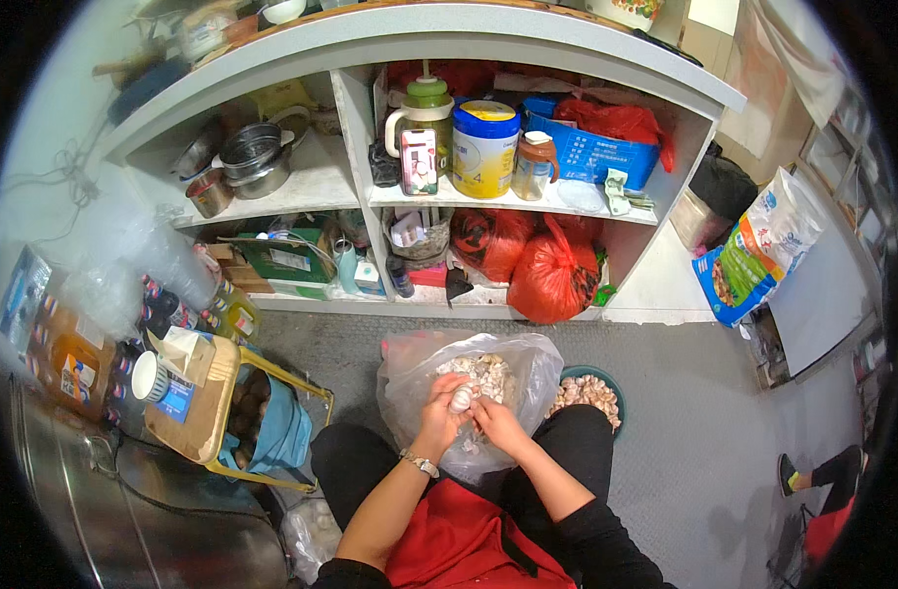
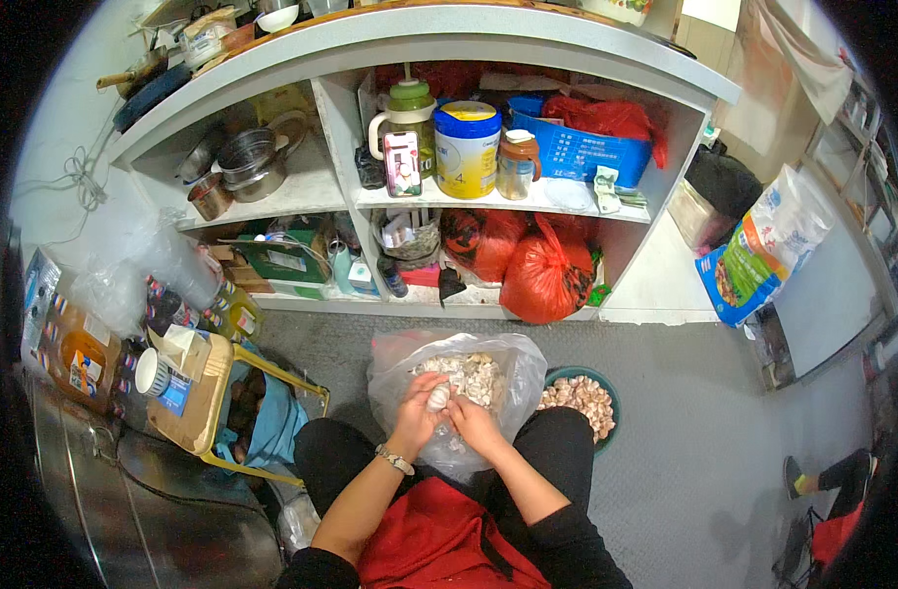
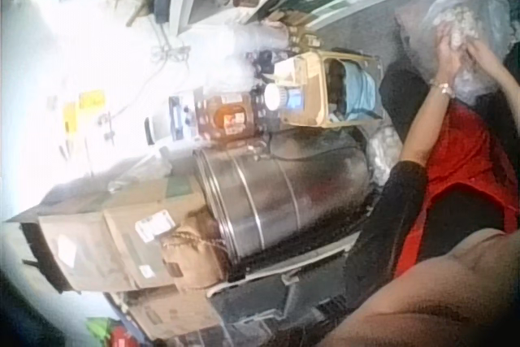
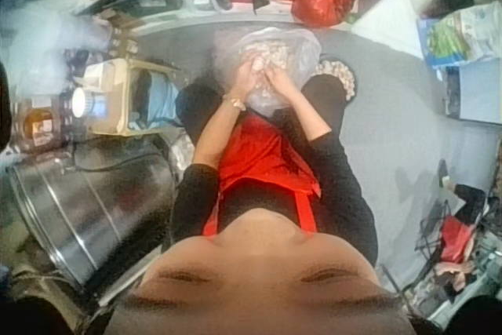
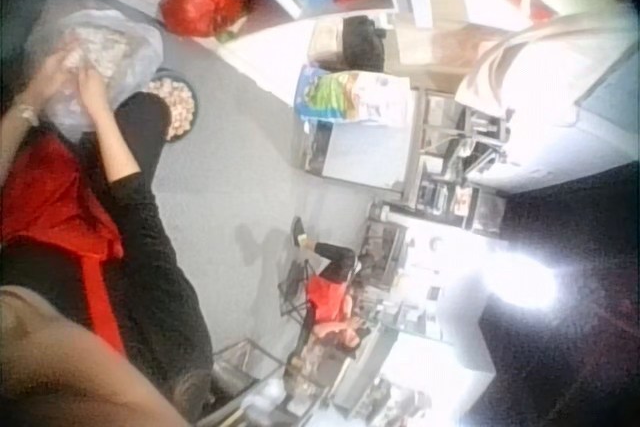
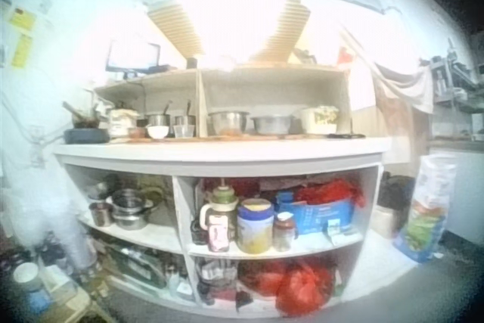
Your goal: The person sits on the floor and peels garlic cloves by hand, separating the skins and placing the peeled cloves into a nearby bowl. The task continues repeatedly with the same method.
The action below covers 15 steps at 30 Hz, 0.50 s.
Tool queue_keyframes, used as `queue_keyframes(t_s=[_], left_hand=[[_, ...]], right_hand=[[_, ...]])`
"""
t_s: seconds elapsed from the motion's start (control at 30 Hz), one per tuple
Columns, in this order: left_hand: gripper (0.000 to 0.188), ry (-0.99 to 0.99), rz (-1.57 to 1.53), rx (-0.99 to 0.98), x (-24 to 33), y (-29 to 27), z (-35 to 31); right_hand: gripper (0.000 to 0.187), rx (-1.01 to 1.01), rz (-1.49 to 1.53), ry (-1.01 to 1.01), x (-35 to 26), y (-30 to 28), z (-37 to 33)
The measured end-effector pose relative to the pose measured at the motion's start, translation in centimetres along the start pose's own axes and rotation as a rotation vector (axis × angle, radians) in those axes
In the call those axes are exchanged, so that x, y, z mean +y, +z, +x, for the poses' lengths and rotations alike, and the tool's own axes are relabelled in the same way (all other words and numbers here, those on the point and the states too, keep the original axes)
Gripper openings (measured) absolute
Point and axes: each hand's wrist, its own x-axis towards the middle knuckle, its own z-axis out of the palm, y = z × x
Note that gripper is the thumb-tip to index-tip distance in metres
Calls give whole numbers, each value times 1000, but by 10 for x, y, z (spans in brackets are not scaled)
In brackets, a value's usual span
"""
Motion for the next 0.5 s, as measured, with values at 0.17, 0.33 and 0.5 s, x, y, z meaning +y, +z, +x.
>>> queue_keyframes(t_s=[0.17,0.33,0.5], left_hand=[[31,-90,505,11,-6,10,-4],[36,-169,521,20,-9,4,-4],[32,-408,751,123,-3,-7,2]], right_hand=[[20,171,-439,-241,-23,-14,-7],[17,-22,-590,-392,-34,-26,-6],[17,-109,-777,-659,-34,-26,8]])
